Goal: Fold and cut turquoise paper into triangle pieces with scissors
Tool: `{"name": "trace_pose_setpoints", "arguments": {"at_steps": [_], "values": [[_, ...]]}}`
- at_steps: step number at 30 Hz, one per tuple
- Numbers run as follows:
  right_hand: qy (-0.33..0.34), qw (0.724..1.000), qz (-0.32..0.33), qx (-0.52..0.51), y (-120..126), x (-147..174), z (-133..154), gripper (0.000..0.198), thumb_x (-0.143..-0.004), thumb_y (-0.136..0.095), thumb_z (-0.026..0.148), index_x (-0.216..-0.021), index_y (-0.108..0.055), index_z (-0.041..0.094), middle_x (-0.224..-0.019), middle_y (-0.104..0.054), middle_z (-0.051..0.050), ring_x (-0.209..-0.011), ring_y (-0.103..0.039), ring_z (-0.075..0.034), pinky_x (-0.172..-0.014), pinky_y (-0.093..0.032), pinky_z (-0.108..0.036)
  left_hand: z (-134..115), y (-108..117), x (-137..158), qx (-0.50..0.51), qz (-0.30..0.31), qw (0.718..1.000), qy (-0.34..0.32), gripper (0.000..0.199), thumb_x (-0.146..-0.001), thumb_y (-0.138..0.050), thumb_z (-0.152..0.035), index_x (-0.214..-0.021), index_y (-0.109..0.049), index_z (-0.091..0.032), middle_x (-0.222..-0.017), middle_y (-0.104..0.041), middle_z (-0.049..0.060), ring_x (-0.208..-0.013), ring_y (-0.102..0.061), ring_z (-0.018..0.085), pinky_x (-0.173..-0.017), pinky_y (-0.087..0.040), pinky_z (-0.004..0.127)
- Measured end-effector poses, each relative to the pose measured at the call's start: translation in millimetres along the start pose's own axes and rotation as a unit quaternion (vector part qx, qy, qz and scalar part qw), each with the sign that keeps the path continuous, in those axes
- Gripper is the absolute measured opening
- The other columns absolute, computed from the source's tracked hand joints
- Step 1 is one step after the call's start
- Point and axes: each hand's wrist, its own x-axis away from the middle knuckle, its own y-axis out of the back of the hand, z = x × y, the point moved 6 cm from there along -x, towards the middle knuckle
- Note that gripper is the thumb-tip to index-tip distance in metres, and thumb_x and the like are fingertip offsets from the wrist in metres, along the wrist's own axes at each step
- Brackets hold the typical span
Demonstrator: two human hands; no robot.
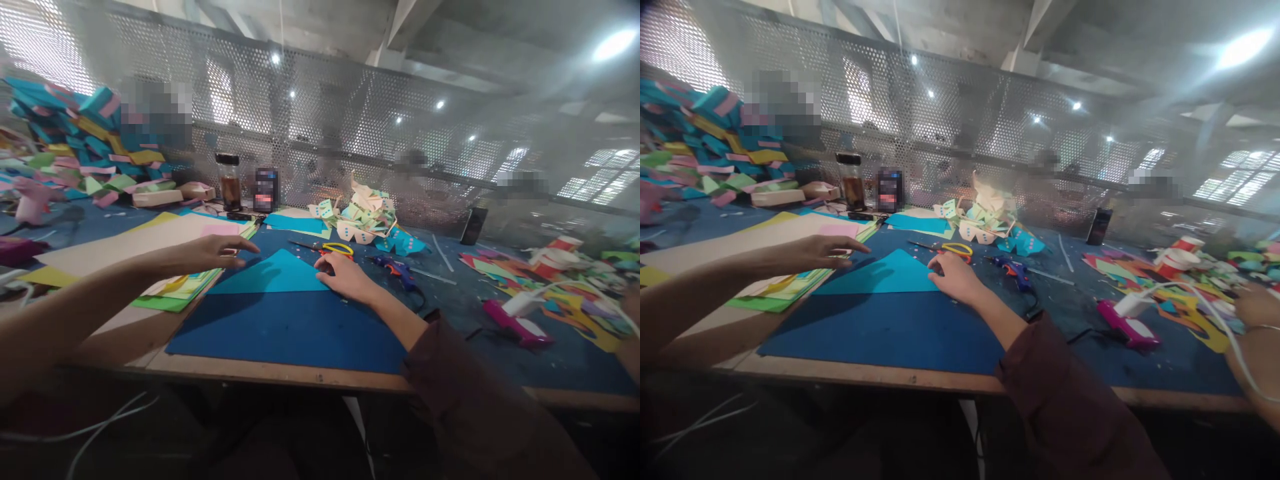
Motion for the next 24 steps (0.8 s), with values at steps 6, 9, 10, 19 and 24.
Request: {"name": "trace_pose_setpoints", "arguments": {"at_steps": [6, 9, 10, 19, 24], "values": [[-0.059, 0.997, -0.010, -0.048, 2, -3, -5, 0.020, -0.088, -0.062, 0.019, -0.107, -0.066, 0.016, -0.111, -0.069, -0.010, -0.097, -0.065, -0.019, -0.091, -0.049, -0.036, -9, -24, -47, -0.066, -0.043, 0.997, 0.005, 0.073, -0.079, -0.064, -0.062, -0.139, -0.054, -0.021, -0.142, -0.058, 0.012, -0.125, -0.057, 0.033, -0.102, -0.046, 0.041], [-0.076, 0.993, -0.011, -0.091, 3, -3, -4, 0.018, -0.088, -0.060, 0.016, -0.105, -0.065, 0.017, -0.113, -0.070, -0.009, -0.102, -0.066, -0.019, -0.096, -0.048, -0.036, -5, -43, -55, -0.058, -0.053, 0.997, 0.010, 0.078, -0.080, -0.061, -0.062, -0.142, -0.048, -0.018, -0.145, -0.053, 0.017, -0.130, -0.053, 0.034, -0.106, -0.043, 0.044], [-0.079, 0.991, -0.010, -0.105, 3, -4, -4, 0.018, -0.088, -0.060, 0.016, -0.105, -0.065, 0.017, -0.113, -0.070, -0.009, -0.103, -0.066, -0.019, -0.097, -0.048, -0.036, -4, -48, -55, -0.055, -0.060, 0.997, 0.012, 0.080, -0.079, -0.063, -0.062, -0.143, -0.046, -0.017, -0.144, -0.053, 0.018, -0.129, -0.053, 0.034, -0.106, -0.043, 0.045], [-0.103, 0.975, -0.018, -0.196, -2, -5, -11, 0.015, -0.089, -0.059, 0.015, -0.103, -0.064, 0.017, -0.107, -0.070, -0.008, -0.100, -0.067, -0.017, -0.089, -0.052, -0.032, -8, -64, -44, -0.065, -0.095, 0.993, 0.003, 0.077, -0.083, -0.060, -0.064, -0.144, -0.041, -0.021, -0.145, -0.049, 0.017, -0.133, -0.048, 0.034, -0.110, -0.038, 0.051], [-0.112, 0.974, -0.018, -0.195, 1, -4, -10, 0.014, -0.090, -0.059, 0.015, -0.104, -0.064, 0.016, -0.105, -0.070, -0.008, -0.098, -0.067, -0.017, -0.089, -0.052, -0.033, -4, -63, -47, -0.016, -0.111, 0.994, 0.004, 0.087, -0.077, -0.067, -0.064, -0.148, -0.037, -0.025, -0.146, -0.049, 0.017, -0.133, -0.050, 0.036, -0.109, -0.041, 0.051]]}}
